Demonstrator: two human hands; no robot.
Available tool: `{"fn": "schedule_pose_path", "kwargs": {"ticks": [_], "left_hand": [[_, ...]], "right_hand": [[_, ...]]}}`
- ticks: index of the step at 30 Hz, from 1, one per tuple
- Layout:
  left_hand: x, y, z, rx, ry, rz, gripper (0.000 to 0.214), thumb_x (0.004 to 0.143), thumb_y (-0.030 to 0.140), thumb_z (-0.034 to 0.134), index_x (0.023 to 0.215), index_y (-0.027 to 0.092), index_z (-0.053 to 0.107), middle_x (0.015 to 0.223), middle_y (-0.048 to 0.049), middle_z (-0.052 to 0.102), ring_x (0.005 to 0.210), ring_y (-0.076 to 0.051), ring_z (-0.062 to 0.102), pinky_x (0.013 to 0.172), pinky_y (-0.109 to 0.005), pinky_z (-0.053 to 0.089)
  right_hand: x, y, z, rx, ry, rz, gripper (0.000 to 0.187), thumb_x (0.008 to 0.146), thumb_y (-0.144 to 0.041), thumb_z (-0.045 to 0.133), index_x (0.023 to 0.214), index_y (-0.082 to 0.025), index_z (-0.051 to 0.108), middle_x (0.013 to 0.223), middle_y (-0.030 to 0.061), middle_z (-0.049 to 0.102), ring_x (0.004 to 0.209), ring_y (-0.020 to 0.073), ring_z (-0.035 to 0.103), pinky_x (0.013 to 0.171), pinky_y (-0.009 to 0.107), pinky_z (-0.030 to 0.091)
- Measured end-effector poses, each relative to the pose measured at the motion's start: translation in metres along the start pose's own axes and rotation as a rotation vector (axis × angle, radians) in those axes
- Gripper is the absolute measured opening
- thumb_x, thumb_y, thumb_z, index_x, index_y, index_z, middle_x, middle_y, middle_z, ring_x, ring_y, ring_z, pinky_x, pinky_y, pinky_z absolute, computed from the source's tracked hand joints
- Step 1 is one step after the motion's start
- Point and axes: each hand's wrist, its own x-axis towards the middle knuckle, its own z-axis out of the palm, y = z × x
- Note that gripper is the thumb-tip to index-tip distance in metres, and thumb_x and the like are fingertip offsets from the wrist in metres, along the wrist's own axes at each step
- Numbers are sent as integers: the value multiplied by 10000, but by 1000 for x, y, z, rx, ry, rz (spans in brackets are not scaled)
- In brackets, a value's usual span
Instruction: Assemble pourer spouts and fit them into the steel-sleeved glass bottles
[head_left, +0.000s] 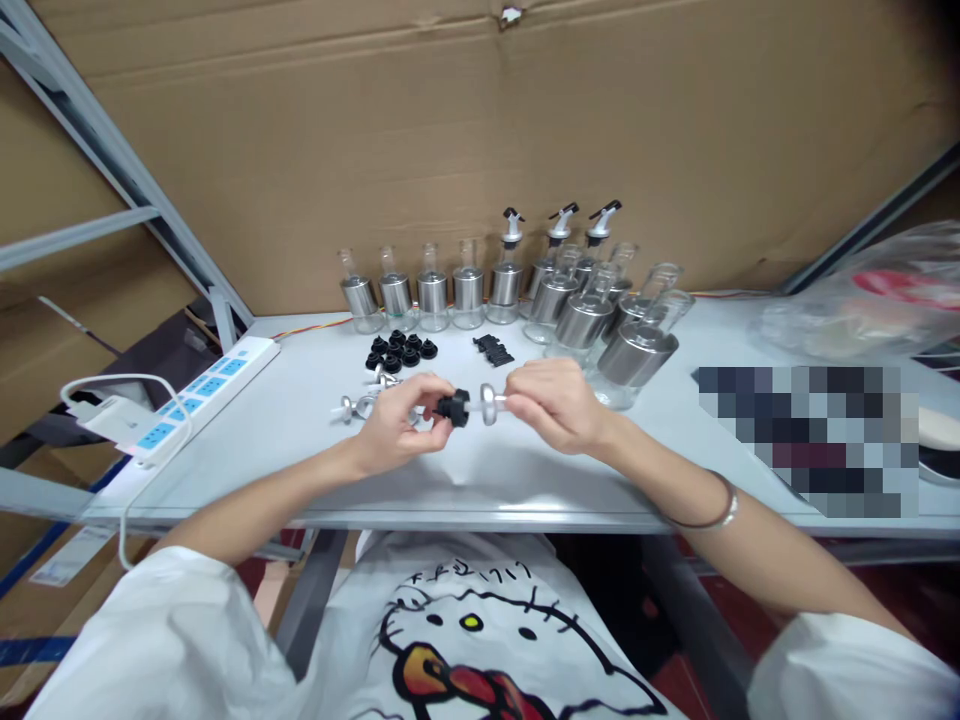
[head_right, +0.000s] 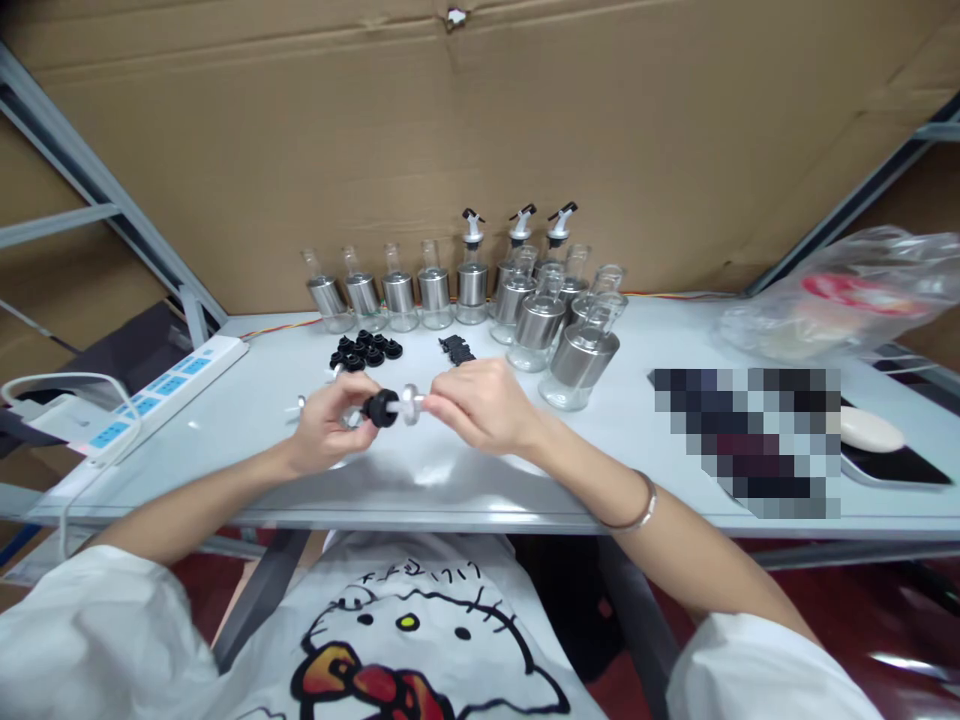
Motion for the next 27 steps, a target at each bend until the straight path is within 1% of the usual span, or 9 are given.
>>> {"fn": "schedule_pose_path", "kwargs": {"ticks": [3,7,8,10,13,15,18,24,27], "left_hand": [[4,-5,-10,79,76,84,150,813,281,592,907,171,552,761,-7,584,612,-90,550,600,-222,466],[26,-5,-36,290,76,17,234,822,238,576,1044,164,559,886,-40,617,720,-121,614,658,-237,495],[33,-6,-44,395,25,7,233,829,242,575,1049,169,582,863,-32,623,725,-123,611,662,-232,487],[49,-13,-60,579,-169,13,216,850,256,562,1044,181,622,869,-24,635,703,-116,595,688,-237,474],[68,-34,-72,765,-426,28,241,866,276,558,1068,184,651,914,-49,661,797,-161,607,730,-261,452],[77,-52,-71,854,-551,38,235,848,264,592,1048,178,680,945,-75,673,899,-202,599,777,-280,435],[85,-71,-61,930,-693,26,197,821,211,615,987,181,718,896,-82,680,894,-212,583,763,-281,413],[88,-79,-47,1072,-717,44,153,810,188,619,908,166,736,839,-96,664,914,-238,557,732,-292,387],[85,-78,-48,1053,-707,17,210,820,168,604,999,154,713,841,-101,671,913,-239,562,746,-294,397]], "right_hand": [[-3,8,-2,25,77,133,472,1009,-303,266,566,-201,394,475,-21,425,434,93,386,470,244,301],[-4,16,-2,-17,153,189,417,999,-331,316,651,-186,494,541,-2,513,491,100,463,505,233,344],[-4,17,-2,-23,152,181,410,998,-331,318,667,-184,509,552,0,522,498,100,468,511,231,350],[-3,17,-1,-34,143,158,401,994,-325,326,674,-183,522,552,-3,517,495,99,455,510,231,346],[-3,16,-1,-31,135,149,393,992,-322,336,674,-182,522,548,-6,507,489,101,441,503,234,341],[-3,14,-1,-3,135,182,401,997,-341,321,689,-184,525,569,1,526,512,106,469,521,236,362],[-2,10,-3,48,167,248,395,1001,-372,307,750,-185,548,619,12,550,562,121,508,560,249,397],[1,9,-1,-15,326,288,283,981,-379,376,899,-202,581,851,56,551,754,165,530,679,319,442],[1,9,3,-48,325,330,228,965,-373,431,960,-208,588,886,53,506,743,154,508,659,309,453]]}}
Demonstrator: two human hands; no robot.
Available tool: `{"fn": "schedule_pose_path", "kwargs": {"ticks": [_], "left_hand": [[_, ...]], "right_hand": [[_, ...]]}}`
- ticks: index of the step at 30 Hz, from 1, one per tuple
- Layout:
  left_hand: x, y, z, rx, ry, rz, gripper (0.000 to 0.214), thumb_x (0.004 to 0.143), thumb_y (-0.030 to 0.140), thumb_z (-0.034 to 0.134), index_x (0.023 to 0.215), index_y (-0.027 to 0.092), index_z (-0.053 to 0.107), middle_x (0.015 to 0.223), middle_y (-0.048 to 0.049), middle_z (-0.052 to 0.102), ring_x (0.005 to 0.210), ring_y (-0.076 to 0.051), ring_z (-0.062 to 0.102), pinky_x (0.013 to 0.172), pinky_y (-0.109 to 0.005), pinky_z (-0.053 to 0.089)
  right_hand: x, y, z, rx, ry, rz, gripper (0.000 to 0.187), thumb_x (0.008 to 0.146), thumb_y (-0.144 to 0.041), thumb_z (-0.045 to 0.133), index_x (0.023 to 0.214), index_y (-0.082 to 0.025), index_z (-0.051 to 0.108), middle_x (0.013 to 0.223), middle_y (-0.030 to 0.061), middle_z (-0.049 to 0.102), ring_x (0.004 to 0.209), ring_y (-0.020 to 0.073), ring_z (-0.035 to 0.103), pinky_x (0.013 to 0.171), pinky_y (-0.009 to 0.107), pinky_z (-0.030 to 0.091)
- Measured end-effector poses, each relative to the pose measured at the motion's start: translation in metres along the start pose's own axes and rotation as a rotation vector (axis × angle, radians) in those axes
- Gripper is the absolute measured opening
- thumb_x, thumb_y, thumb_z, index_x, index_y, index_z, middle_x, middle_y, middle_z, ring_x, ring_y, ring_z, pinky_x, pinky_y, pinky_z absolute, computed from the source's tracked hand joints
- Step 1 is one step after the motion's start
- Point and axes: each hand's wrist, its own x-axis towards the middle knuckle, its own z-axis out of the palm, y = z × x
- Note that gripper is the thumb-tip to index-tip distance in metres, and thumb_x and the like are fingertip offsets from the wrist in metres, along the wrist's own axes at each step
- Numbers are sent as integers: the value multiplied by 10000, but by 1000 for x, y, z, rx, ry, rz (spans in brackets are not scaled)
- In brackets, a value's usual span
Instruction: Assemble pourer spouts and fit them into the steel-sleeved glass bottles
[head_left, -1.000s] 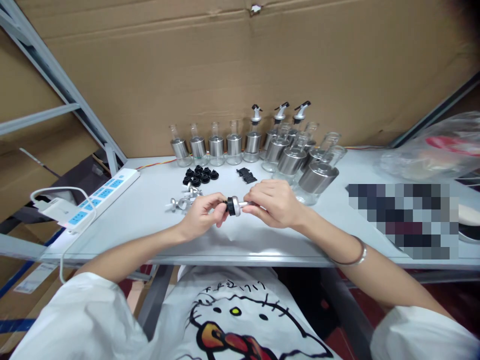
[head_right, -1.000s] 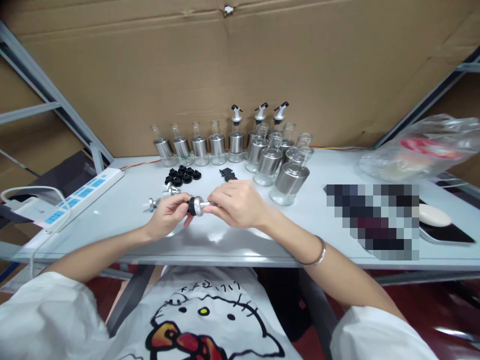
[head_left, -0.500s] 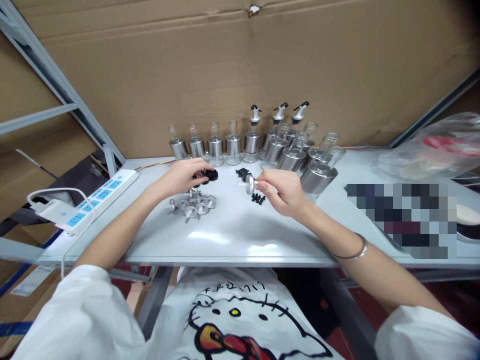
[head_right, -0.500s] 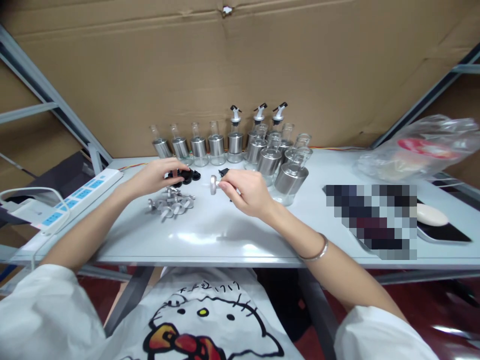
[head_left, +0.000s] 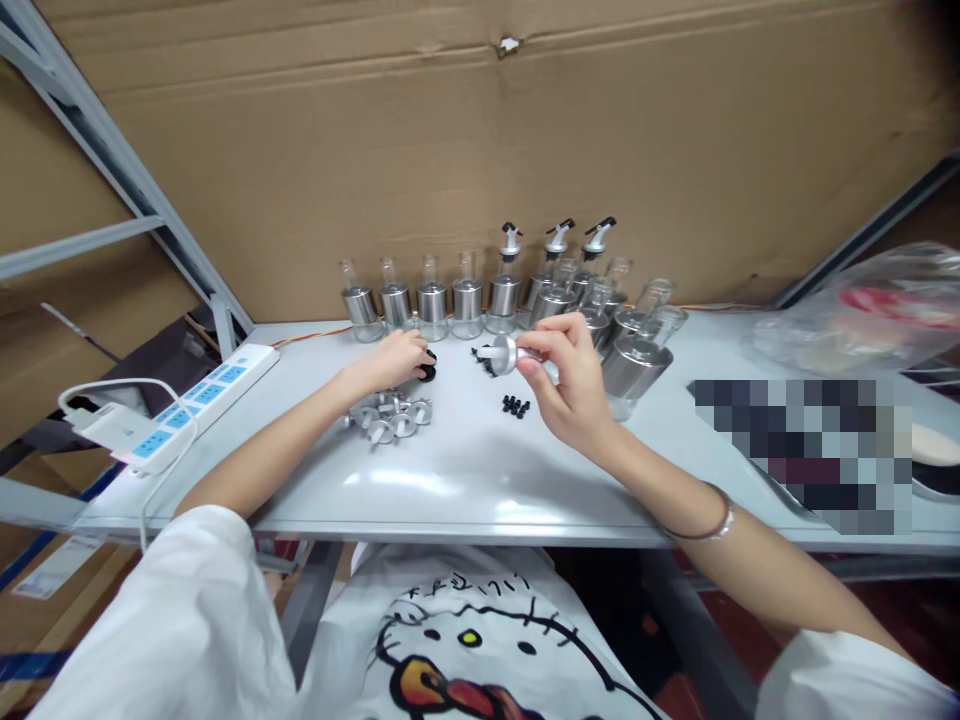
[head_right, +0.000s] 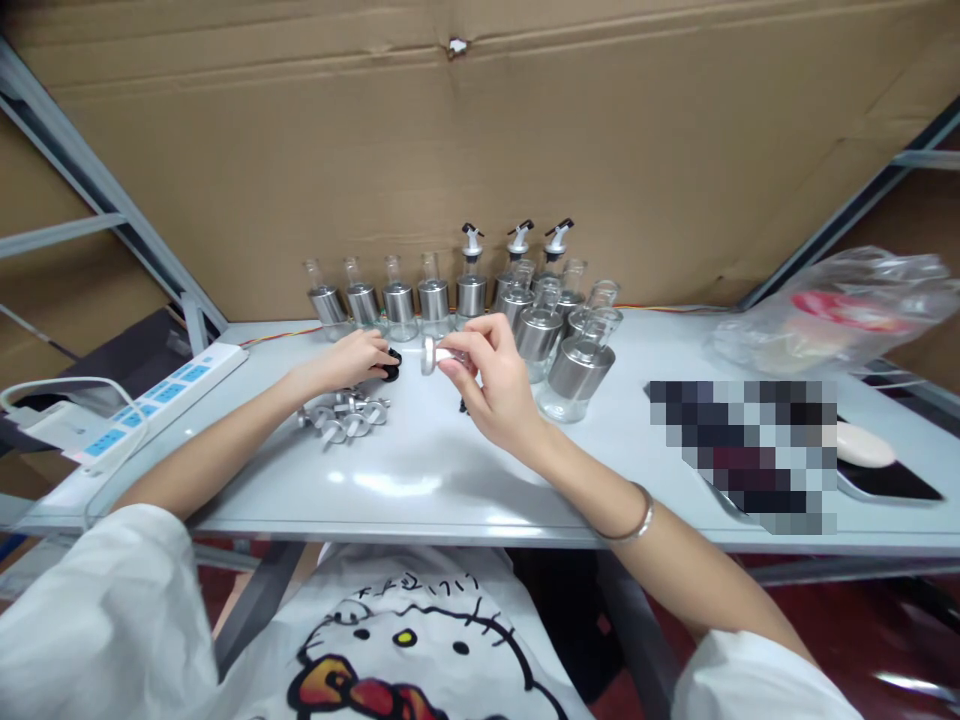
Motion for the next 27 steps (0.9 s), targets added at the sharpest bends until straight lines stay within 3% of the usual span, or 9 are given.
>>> {"fn": "schedule_pose_path", "kwargs": {"ticks": [2,4,7,10,13,15,19,23,27], "left_hand": [[-6,-1,-2,-91,8,-37,347,832,175,593,1176,152,634,900,-97,683,904,-224,579,761,-284,414],[-15,-3,-5,-213,53,-75,443,876,248,556,1309,160,526,996,-95,684,938,-212,593,806,-280,431],[-35,-4,-9,-357,174,-116,429,944,411,426,1290,183,537,1111,-89,669,1039,-213,589,907,-307,432],[-61,-3,-3,-469,281,-171,499,968,481,296,1198,155,597,1142,-102,665,1053,-216,600,948,-327,435],[-83,0,12,-555,456,-204,606,958,547,233,1089,117,640,1094,-133,680,1053,-228,609,966,-342,438],[-92,2,20,-586,512,-189,639,944,587,224,1091,125,641,1115,-139,676,1073,-233,606,980,-353,436],[-95,7,26,-625,459,-127,686,910,655,240,1141,139,629,1150,-147,671,1100,-252,603,989,-368,438],[-91,10,24,-683,384,-159,685,910,653,242,1122,134,635,1089,-136,688,1029,-239,628,925,-335,467],[-90,15,21,-746,345,-182,673,919,631,247,1119,118,634,983,-112,700,922,-212,638,839,-295,477]], "right_hand": [[-2,-2,4,50,-123,-5,201,960,-349,458,987,-200,589,861,39,514,699,135,504,629,280,457],[-6,-5,9,104,-337,-57,200,960,-326,469,1003,-180,598,868,41,549,689,124,528,628,262,465],[-13,-13,20,77,-670,-134,213,958,-291,476,1051,-159,616,937,70,601,746,139,587,664,272,481],[-18,-16,32,-12,-838,-116,239,952,-265,485,1119,-158,618,981,86,626,765,155,620,688,289,490],[-19,-13,43,-73,-903,-34,249,944,-264,502,1124,-147,629,974,92,641,754,165,643,696,299,494],[-19,-10,47,-74,-897,36,274,929,-255,530,1161,-132,606,963,102,655,782,184,652,712,312,491],[-20,-8,43,-2,-829,235,327,879,-227,592,1188,-132,545,875,74,666,714,170,627,643,290,470],[-22,-11,34,222,-836,400,165,857,-216,587,1008,-154,563,761,19,655,658,135,597,616,263,471],[-23,-15,32,339,-887,423,121,848,-202,586,959,-152,589,929,69,688,774,141,627,719,296,509]]}}
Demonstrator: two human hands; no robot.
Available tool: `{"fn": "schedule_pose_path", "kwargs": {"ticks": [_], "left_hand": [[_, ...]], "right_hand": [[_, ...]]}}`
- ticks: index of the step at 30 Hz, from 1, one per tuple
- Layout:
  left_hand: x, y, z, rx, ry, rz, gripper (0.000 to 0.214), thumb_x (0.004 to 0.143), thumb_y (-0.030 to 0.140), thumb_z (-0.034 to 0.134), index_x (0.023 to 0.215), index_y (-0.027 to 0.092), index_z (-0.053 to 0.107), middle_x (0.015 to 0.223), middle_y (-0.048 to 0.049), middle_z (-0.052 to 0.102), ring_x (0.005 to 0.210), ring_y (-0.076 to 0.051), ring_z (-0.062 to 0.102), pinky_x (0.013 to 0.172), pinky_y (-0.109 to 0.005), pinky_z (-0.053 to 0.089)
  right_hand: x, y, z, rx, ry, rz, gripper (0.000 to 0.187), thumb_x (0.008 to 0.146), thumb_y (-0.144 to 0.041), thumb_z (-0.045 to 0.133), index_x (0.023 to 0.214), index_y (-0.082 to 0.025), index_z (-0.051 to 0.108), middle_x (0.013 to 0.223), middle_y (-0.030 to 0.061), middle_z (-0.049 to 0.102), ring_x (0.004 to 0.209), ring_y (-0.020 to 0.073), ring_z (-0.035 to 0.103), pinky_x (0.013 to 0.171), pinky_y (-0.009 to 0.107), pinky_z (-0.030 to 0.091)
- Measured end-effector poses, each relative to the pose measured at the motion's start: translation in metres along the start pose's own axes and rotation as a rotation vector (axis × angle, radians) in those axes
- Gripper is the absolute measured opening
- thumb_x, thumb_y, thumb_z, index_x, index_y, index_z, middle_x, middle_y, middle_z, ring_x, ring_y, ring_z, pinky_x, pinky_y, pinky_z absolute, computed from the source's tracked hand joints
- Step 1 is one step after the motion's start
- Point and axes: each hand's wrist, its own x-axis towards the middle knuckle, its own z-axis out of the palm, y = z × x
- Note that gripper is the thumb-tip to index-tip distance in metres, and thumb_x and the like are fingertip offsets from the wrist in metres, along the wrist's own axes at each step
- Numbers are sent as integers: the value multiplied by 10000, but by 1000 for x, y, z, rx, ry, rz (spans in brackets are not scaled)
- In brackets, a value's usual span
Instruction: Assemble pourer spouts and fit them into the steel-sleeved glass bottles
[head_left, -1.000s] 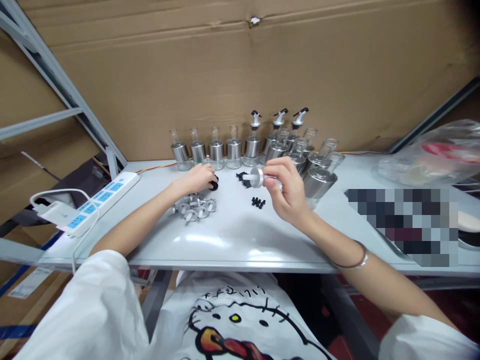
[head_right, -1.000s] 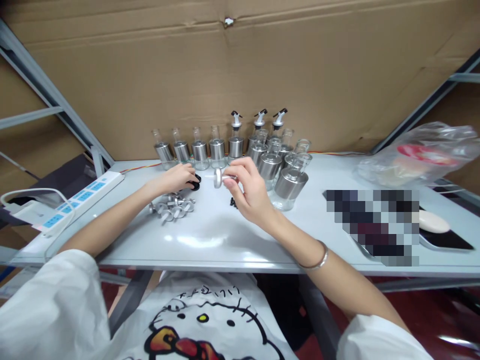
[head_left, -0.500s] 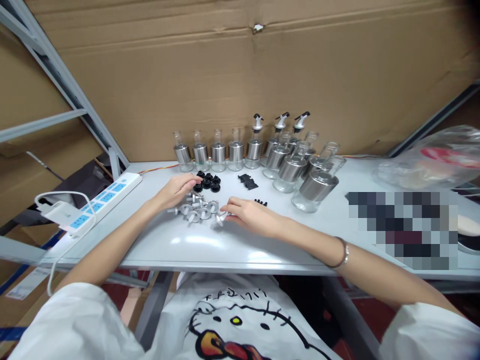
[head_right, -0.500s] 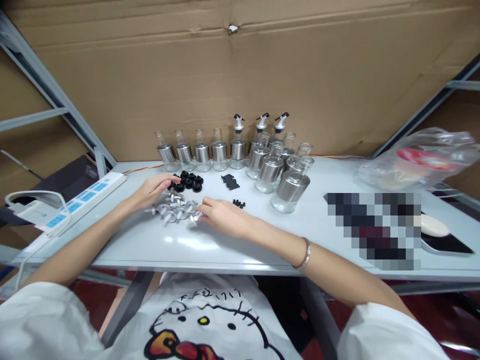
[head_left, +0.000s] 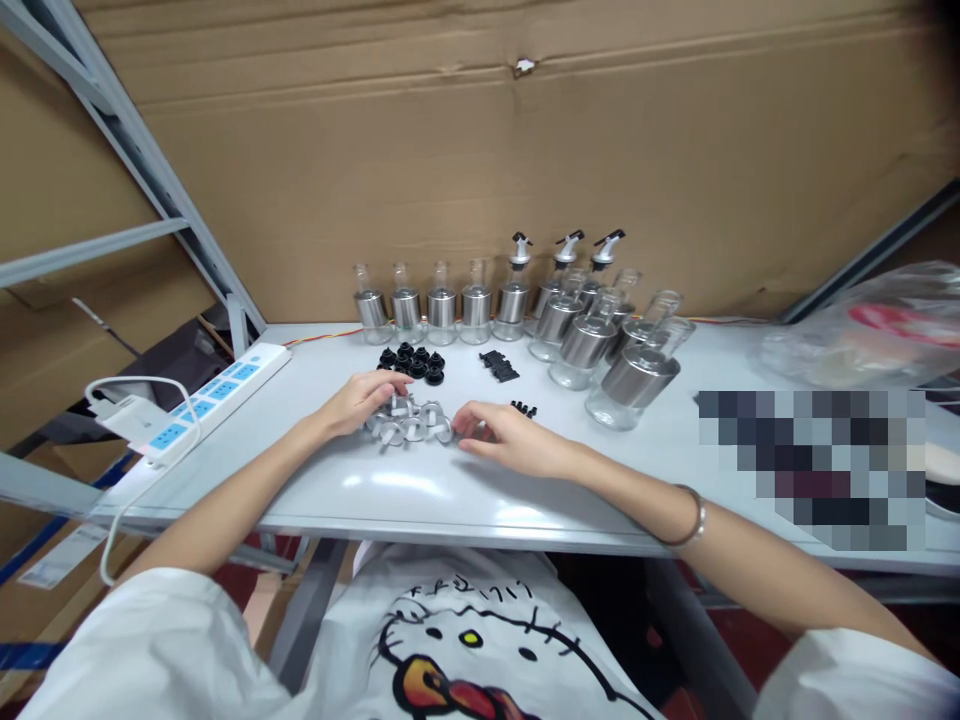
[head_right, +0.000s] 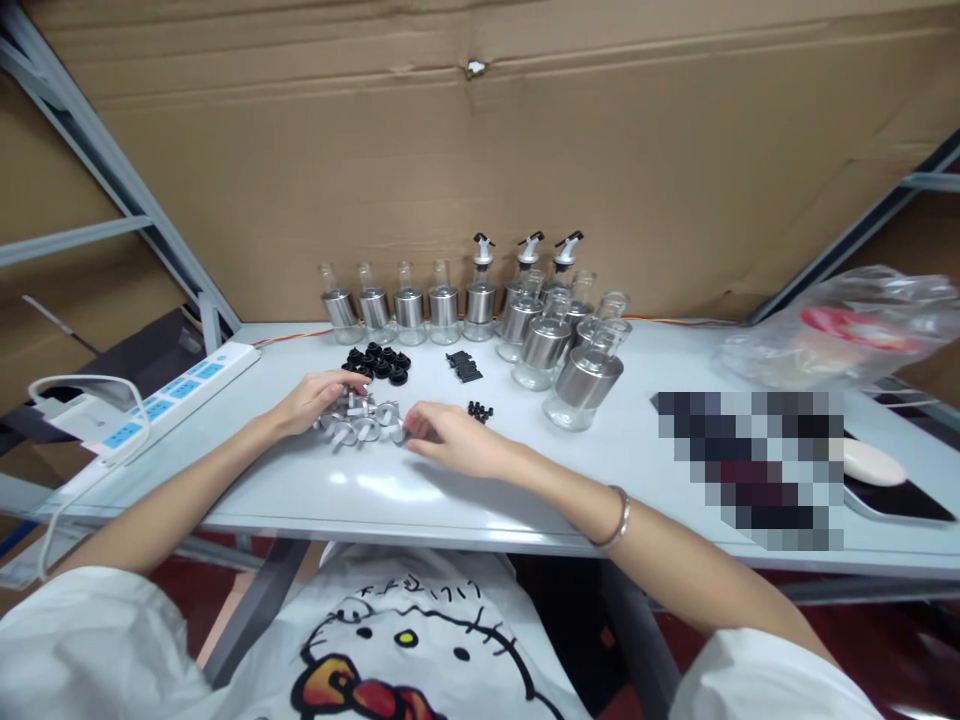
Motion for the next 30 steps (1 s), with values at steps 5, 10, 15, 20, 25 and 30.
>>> {"fn": "schedule_pose_path", "kwargs": {"ticks": [5,10,15,20,25,30], "left_hand": [[0,6,2,-14,-12,-39,667,915,628,251,1127,127,636,936,-96,700,862,-197,630,789,-277,473],[1,8,1,-3,13,-56,636,921,610,260,1143,139,624,972,-95,697,880,-198,629,814,-284,471],[2,12,2,-1,98,-19,626,923,613,264,1129,147,627,980,-106,693,920,-214,618,865,-318,456],[2,32,11,32,81,110,584,950,563,248,1110,146,624,985,-111,683,931,-219,587,896,-364,436],[5,59,14,110,70,184,406,955,429,387,1256,185,510,1237,-120,580,1169,-234,473,1021,-405,382],[3,82,29,234,47,468,246,940,242,419,1144,175,539,1110,-112,635,1079,-213,523,966,-374,404]], "right_hand": [[0,-1,0,-77,-48,-75,225,857,-204,587,1074,-150,595,1099,103,651,969,181,622,810,333,508],[-1,0,-3,-73,-57,-119,198,868,-195,576,1059,-153,608,1073,95,648,933,169,619,798,328,509],[-1,0,-5,-90,-25,-101,187,870,-197,573,1049,-168,617,1053,82,662,901,160,627,803,322,506],[-3,-5,-6,-117,-69,-125,205,866,-195,582,1066,-159,605,1065,92,654,940,178,624,856,346,500],[-3,-4,-14,-112,120,-139,258,879,-247,554,1129,-183,556,1134,106,638,991,200,617,833,377,518],[28,14,-48,-22,659,-139,344,836,-247,548,1172,-198,494,1197,119,587,1096,219,576,867,389,514]]}}
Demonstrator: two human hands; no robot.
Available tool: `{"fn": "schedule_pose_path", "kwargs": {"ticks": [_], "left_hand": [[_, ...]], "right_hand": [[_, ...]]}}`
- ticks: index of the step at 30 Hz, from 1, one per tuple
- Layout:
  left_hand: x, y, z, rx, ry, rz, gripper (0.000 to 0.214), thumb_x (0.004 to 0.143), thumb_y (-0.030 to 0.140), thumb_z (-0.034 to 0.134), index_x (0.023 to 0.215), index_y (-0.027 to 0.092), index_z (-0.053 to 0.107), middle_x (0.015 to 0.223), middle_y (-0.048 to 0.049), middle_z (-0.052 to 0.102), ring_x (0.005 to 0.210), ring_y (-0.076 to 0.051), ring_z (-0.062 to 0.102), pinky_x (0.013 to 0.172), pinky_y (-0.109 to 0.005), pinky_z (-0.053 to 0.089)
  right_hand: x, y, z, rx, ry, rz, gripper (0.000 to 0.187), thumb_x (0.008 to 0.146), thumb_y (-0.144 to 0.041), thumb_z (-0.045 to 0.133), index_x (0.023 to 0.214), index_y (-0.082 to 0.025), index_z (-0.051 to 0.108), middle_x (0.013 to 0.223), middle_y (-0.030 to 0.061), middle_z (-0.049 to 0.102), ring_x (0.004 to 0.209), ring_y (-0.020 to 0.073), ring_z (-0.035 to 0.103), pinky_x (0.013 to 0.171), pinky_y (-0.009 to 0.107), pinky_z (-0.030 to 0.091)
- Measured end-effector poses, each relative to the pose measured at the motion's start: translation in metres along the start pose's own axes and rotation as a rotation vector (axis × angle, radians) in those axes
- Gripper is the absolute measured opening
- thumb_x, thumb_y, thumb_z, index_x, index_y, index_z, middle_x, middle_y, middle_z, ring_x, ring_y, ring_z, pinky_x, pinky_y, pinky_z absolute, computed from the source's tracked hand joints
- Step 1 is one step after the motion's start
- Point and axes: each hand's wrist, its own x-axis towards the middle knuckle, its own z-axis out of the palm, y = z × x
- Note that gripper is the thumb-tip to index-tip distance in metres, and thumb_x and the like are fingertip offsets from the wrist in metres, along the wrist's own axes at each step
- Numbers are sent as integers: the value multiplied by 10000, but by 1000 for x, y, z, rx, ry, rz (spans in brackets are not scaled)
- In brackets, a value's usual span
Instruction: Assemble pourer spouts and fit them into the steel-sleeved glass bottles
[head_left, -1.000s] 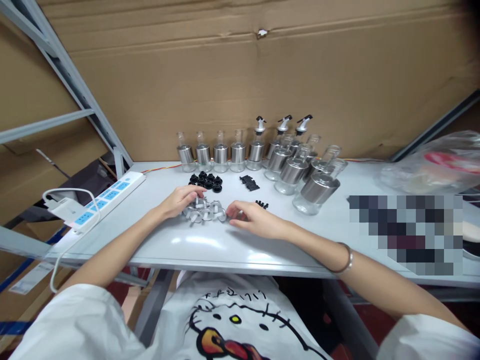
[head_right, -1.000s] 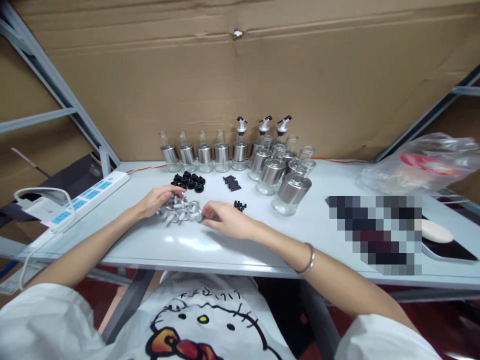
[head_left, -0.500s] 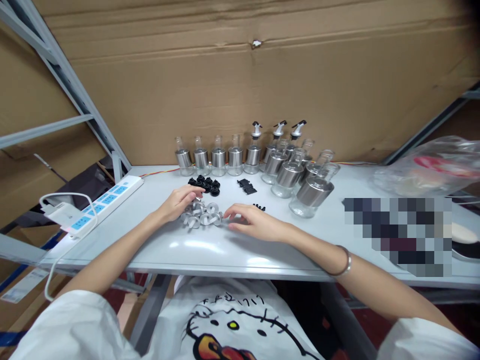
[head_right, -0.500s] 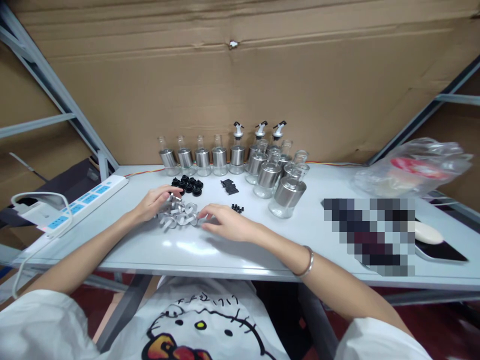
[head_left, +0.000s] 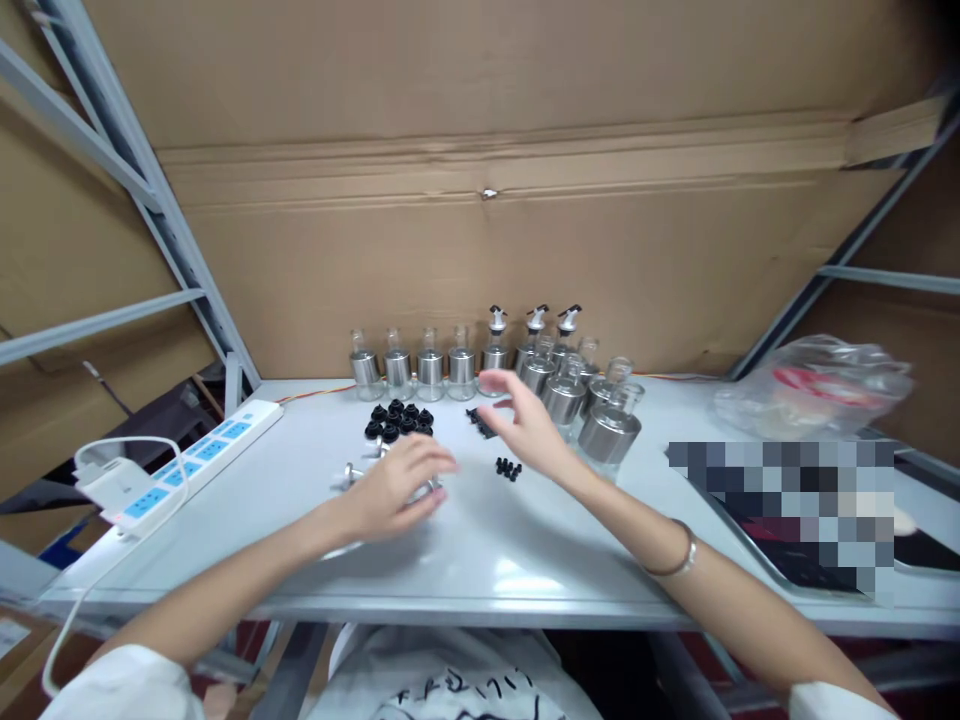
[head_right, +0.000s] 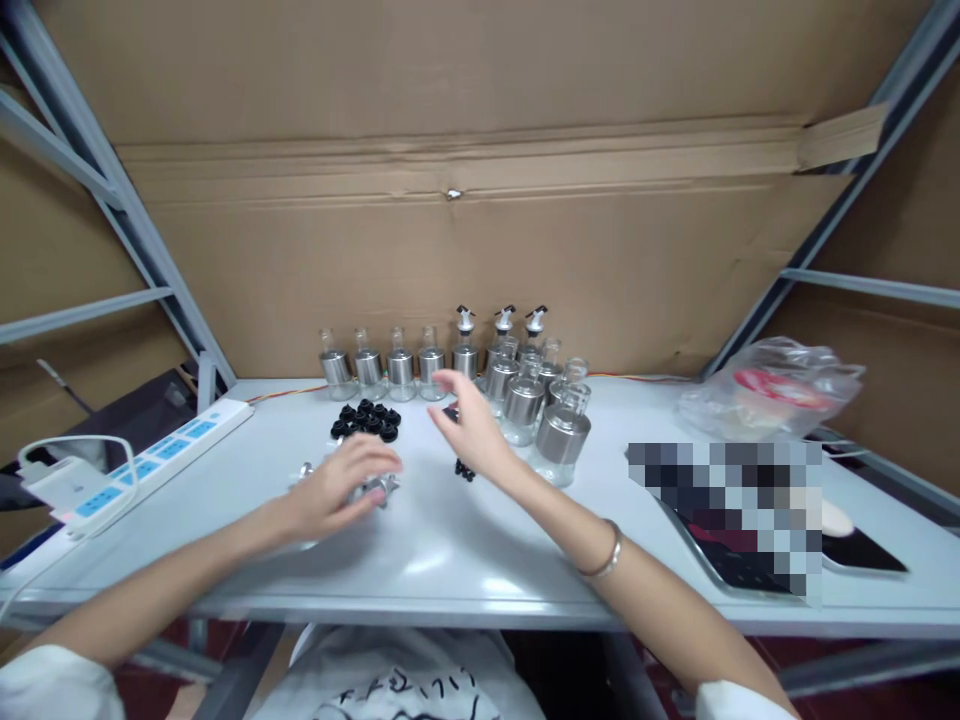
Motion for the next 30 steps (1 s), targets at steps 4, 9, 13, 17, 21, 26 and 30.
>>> {"fn": "schedule_pose_path", "kwargs": {"ticks": [4,9,13,17,21,26,30], "left_hand": [[3,25,33,-3,-140,374,203,905,214,457,1069,155,559,1020,-78,688,996,-196,579,822,-321,435],[8,41,69,-114,-237,537,214,886,251,476,1042,146,577,1018,-50,704,971,-181,595,762,-300,439],[9,38,70,-118,-225,479,216,875,229,477,1049,143,573,1017,-61,704,981,-182,596,794,-296,439],[14,37,53,-16,-201,384,214,894,217,447,1060,151,565,1051,-74,695,1018,-188,599,828,-313,435],[36,19,29,155,-194,100,318,918,274,434,1193,144,527,1292,-134,574,1249,-243,488,1003,-380,410],[73,-50,11,416,-336,-272,440,963,337,375,1350,136,434,1479,-157,395,1404,-286,315,1093,-443,346],[90,-102,6,479,-436,-415,409,960,203,326,1336,188,486,1399,-128,485,1269,-252,481,995,-369,437]], "right_hand": [[65,30,-1,34,341,138,450,804,-205,527,1241,-170,426,1298,161,513,1198,227,518,976,405,462],[118,65,12,-48,458,327,601,746,-182,590,1301,-108,375,1346,219,471,1288,285,440,1094,461,324],[128,81,21,-78,441,365,775,659,-170,695,1340,-84,338,1375,249,446,1302,320,427,1089,445,329],[130,90,21,-103,437,367,633,721,-99,599,1315,-73,380,1311,243,518,1233,295,503,1056,426,362],[128,91,18,-107,473,343,507,764,-79,523,1262,-79,428,1201,215,597,1144,278,561,1023,437,387],[126,80,14,-110,554,226,526,799,-97,481,1312,-103,366,1329,196,503,1238,245,487,1081,415,341],[129,66,6,-127,590,3,538,821,-129,460,1344,-142,335,1321,176,493,1247,240,476,1089,451,342]]}}
